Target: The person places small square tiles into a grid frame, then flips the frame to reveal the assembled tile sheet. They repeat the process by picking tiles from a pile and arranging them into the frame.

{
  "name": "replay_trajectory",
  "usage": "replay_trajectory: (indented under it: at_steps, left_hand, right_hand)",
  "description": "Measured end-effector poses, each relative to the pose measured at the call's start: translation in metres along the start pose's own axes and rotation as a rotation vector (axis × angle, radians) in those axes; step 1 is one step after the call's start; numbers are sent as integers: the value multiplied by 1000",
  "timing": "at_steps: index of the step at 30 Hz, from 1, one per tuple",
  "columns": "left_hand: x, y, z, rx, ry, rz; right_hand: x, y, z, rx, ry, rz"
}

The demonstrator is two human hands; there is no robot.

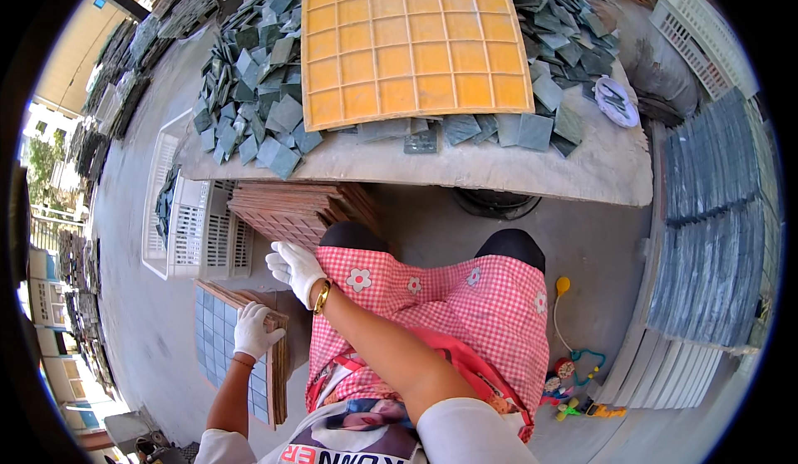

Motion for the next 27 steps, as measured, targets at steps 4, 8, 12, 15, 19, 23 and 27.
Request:
replay_trajectory:
  at_steps: [4,8,12,15,19,23,27]
  left_hand:
    - [9,10,4,5,-71,-9]
    - [11,10,5,-68,-60,68]
    - [21,11,12,-110,-72,114]
    - [27,17,11,-19,-99,53]
    - [26,2,24,-66,-79,27]
    - [7,1,18,-50,-53,-66]
    - [8,3,31,-113,-40,-102]
  right_hand:
    - [15,-3,-4,-12,3,-12]
    - [22,-9,-5,-8,-7,9]
    - [35,-18,-10,71,1,13]
    - [51,-24,-17,128,-21,37]
    - [103,-46,-9,153,-188,-160]
    - [191,-72,17,-193,-68,-605]
    - [253,-69,-7,-429,290,-677]
Point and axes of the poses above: each hand's wrist, its own y-axis towards the middle knuckle, its own z-axis out of the palm, x = y × z, the point moved 1 cm from there along y, towards the middle knuckle
